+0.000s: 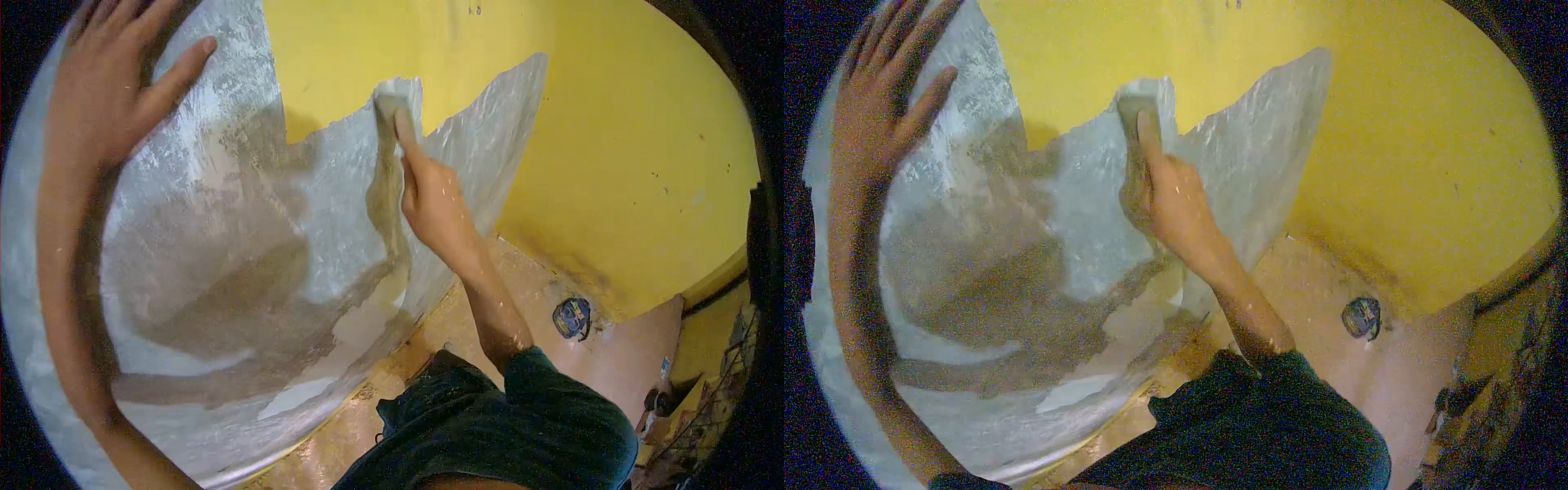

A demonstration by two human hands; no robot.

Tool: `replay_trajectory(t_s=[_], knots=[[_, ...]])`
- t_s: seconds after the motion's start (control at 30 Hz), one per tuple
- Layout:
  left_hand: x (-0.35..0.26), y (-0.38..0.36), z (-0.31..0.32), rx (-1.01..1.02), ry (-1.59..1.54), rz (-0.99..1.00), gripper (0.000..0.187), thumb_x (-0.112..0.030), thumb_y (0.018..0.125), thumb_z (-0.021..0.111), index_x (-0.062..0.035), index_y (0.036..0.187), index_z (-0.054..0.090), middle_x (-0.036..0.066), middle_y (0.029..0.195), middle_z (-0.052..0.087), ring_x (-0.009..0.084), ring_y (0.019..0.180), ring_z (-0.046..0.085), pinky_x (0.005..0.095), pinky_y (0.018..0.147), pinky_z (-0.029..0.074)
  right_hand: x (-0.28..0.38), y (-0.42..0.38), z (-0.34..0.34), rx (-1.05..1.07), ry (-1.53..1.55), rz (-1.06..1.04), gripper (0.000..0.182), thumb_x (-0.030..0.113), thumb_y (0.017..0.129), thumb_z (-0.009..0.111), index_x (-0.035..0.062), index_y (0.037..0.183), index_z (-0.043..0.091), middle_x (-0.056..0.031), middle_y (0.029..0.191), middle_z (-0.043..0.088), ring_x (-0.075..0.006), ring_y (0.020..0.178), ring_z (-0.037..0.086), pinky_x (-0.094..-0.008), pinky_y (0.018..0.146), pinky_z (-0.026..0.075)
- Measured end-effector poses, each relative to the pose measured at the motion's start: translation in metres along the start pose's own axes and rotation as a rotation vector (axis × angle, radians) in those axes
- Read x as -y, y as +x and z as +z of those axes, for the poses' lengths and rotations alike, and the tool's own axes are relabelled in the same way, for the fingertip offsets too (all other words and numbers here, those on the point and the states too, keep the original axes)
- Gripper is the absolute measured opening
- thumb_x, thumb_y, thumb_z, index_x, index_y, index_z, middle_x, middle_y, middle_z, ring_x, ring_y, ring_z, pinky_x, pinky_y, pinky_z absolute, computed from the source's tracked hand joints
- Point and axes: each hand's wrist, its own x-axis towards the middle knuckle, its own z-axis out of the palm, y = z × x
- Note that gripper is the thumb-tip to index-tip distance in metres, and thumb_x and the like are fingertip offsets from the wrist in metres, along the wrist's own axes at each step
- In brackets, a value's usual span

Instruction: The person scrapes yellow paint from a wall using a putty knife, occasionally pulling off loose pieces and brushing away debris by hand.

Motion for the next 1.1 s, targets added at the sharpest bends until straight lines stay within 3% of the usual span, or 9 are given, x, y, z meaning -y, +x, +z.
replay_trajectory(t_s=[0.13, 0.23, 0.27, 0.33, 0.4, 0.53, 0.67, 0.87, 1.1], knots=[[-0.058, 0.009, 0.008, -0.076, -0.131, -0.126, 0.057, -0.039, 0.089, 0.070, -0.0201, 0.141, 0.057, 0.015, 0.145, 0.055, 0.0331, 0.134, 0.051, 0.0564, 0.114, 0.032, -0.010, -0.039, -0.014, -0.002, 0.227, 0.023, 0.055, 0.003, 0.100, 0.049, 0.0108, 0.154, 0.040, -0.0116, 0.072, 0.057, -0.0232, 0.059, 0.055, -0.0340, 0.058, 0.044], [-0.183, -0.015, 0.050, -0.011, -0.844, 0.105, 0.071, -0.033, 0.080, 0.074, -0.0230, 0.147, 0.050, 0.018, 0.151, 0.047, 0.0355, 0.142, 0.040, 0.0564, 0.122, 0.021, -0.020, -0.067, -0.024, 0.001, 0.334, 0.225, 0.055, 0.005, 0.101, 0.049, 0.0063, 0.155, 0.037, -0.0183, 0.093, 0.066, -0.0229, 0.069, 0.059, -0.0370, 0.065, 0.049], [-0.212, -0.007, 0.018, 0.647, -0.891, 0.245, 0.063, -0.029, 0.077, 0.075, -0.0178, 0.137, 0.060, 0.017, 0.148, 0.050, 0.0342, 0.135, 0.049, 0.0541, 0.122, 0.021, -0.019, -0.075, -0.028, 0.008, 0.354, 0.281, 0.056, 0.005, 0.101, 0.049, 0.0045, 0.155, 0.035, -0.0220, 0.101, 0.069, -0.0246, 0.073, 0.061, -0.0391, 0.069, 0.050], [-0.268, -0.027, 0.006, 0.495, -0.912, 0.710, 0.041, -0.034, 0.085, 0.066, -0.0076, 0.116, 0.072, 0.018, 0.117, 0.071, 0.0364, 0.125, 0.057, 0.0481, 0.111, 0.042, -0.013, -0.087, -0.039, -0.020, 0.409, 0.391, 0.058, 0.006, 0.101, 0.049, 0.0062, 0.157, 0.033, -0.0188, 0.099, 0.068, -0.0192, 0.071, 0.055, -0.0357, 0.068, 0.049], [-0.296, -0.032, -0.009, 0.939, -1.447, 0.434, 0.043, -0.039, 0.093, 0.058, -0.0044, 0.113, 0.074, 0.017, 0.117, 0.072, 0.0323, 0.111, 0.067, 0.0450, 0.096, 0.052, -0.009, -0.101, -0.046, -0.024, 0.431, 0.471, 0.059, 0.006, 0.101, 0.048, 0.0062, 0.158, 0.031, -0.0186, 0.099, 0.066, -0.0189, 0.070, 0.053, -0.0352, 0.068, 0.049], [-0.343, -0.090, -0.064, 0.313, -2.489, -0.894, 0.050, -0.040, 0.105, 0.048, 0.0031, 0.105, 0.073, 0.016, 0.099, 0.074, 0.0209, 0.095, 0.068, 0.0370, 0.084, 0.052, -0.023, -0.147, -0.034, 0.020, 0.331, 0.380, 0.060, 0.004, 0.101, 0.046, 0.0029, 0.158, 0.028, -0.0212, 0.099, 0.061, -0.0254, 0.076, 0.055, -0.0396, 0.071, 0.047], [-0.356, -0.140, -0.124, 0.474, -2.051, -1.201, 0.034, -0.026, 0.101, 0.061, 0.0040, 0.088, 0.069, 0.016, 0.078, 0.069, 0.0119, 0.074, 0.062, 0.0342, 0.065, 0.047, -0.016, -0.194, -0.024, 0.300, 0.145, 0.033, 0.063, -0.001, 0.101, 0.044, -0.0016, 0.158, 0.019, -0.0196, 0.117, 0.059, -0.0263, 0.087, 0.059, -0.0374, 0.078, 0.052], [-0.412, -0.241, -0.201, 0.857, -1.755, -1.369, 0.041, -0.029, 0.101, 0.062, 0.0033, 0.077, 0.065, 0.007, 0.058, 0.057, 0.0079, 0.058, 0.053, 0.0310, 0.054, 0.041, -0.013, -0.258, -0.070, 1.201, 0.703, 0.876, 0.088, 0.011, 0.104, 0.052, 0.0022, 0.158, -0.017, -0.0229, 0.121, 0.059, -0.0261, 0.101, 0.060, -0.0377, 0.090, 0.049], [-0.415, -0.215, -0.163, 0.759, -1.724, -1.523, 0.041, -0.030, 0.103, 0.060, 0.0033, 0.079, 0.059, 0.004, 0.057, 0.048, 0.0082, 0.056, 0.040, 0.0329, 0.050, 0.032, -0.061, -0.254, -0.059, 1.206, 0.895, 0.552, 0.049, 0.032, 0.108, 0.048, 0.0009, 0.142, 0.032, -0.0062, 0.096, 0.058, -0.0135, 0.089, 0.056, -0.0307, 0.081, 0.047]])
